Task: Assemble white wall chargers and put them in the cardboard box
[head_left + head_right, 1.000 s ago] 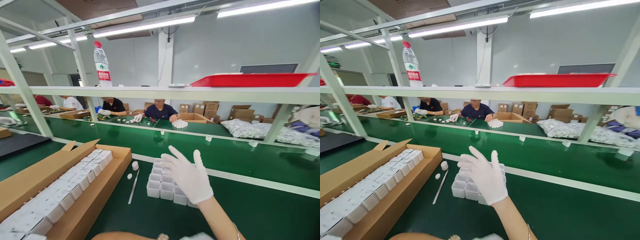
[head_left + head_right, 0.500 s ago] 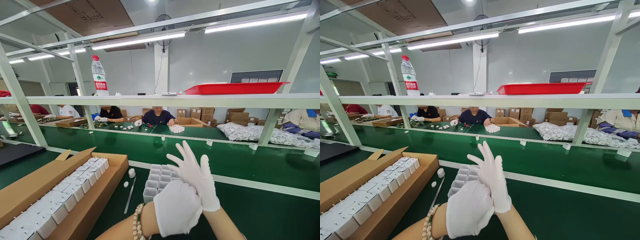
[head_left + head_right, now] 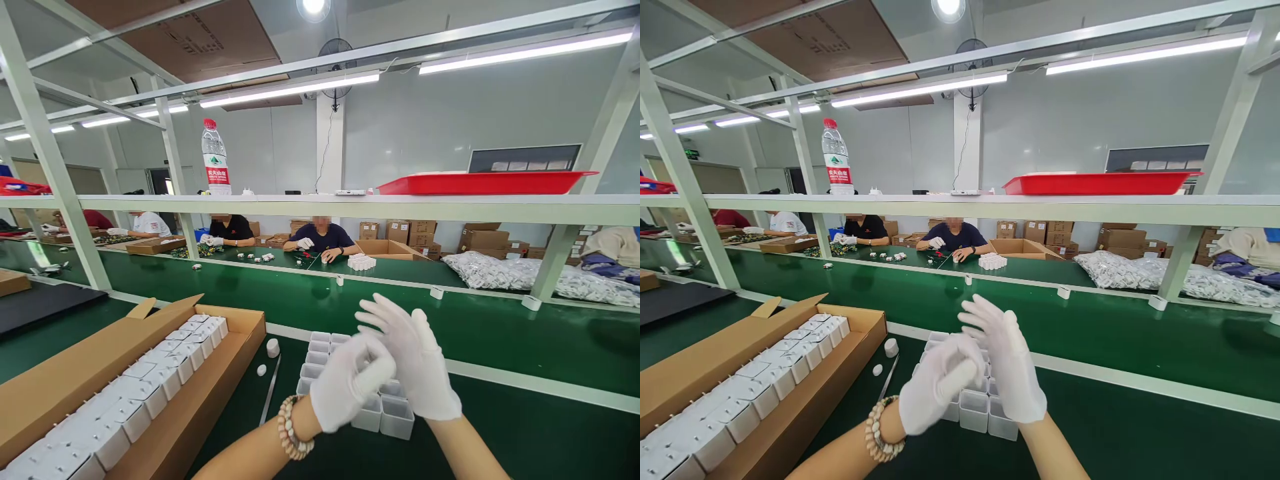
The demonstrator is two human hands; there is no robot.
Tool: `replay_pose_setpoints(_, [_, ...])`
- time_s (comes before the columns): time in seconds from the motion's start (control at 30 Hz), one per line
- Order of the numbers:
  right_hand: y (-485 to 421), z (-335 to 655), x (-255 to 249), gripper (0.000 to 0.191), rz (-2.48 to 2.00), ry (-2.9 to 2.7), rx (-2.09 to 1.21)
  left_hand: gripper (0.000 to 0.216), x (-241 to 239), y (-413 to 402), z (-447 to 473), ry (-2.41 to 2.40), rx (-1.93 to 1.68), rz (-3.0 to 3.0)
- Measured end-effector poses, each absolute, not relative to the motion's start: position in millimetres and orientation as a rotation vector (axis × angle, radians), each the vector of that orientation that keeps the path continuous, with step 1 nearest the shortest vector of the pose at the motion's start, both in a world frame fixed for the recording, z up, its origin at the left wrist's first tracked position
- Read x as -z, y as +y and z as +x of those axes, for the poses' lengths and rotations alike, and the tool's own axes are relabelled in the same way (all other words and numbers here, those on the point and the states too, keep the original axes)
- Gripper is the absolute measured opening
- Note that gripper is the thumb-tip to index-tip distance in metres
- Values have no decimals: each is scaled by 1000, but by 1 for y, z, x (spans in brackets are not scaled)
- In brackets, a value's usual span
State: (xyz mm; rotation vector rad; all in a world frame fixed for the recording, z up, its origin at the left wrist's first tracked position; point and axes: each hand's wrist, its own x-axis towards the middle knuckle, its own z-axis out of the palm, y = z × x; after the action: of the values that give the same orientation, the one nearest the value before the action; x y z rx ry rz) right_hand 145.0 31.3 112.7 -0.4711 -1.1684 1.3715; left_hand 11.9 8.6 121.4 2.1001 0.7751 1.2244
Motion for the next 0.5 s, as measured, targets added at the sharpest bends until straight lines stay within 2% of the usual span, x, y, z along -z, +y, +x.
replay_pose_setpoints(0.07, [29, 143, -110, 52, -520, -1310, -1214, 40, -125, 16, 2, 647, -1301, 1931])
replay_pose_setpoints(0.13, [25, 136, -106, 53, -580, -1422, -1122, 62, -124, 21, -5, 562, -1284, 1932])
replay_pose_setpoints(0.23, [21, 124, -97, 57, -632, -1475, -1174, 79, -116, 23, -10, 564, -1172, 2053])
replay_pose_setpoints(0.37, [17, 112, -88, 67, -601, -1535, -1242, 74, -108, 23, -8, 674, -1161, 2038])
replay_pose_setpoints(0.5, [13, 114, -92, 68, -619, -1604, -1252, 67, -109, 24, -9, 686, -1171, 2072])
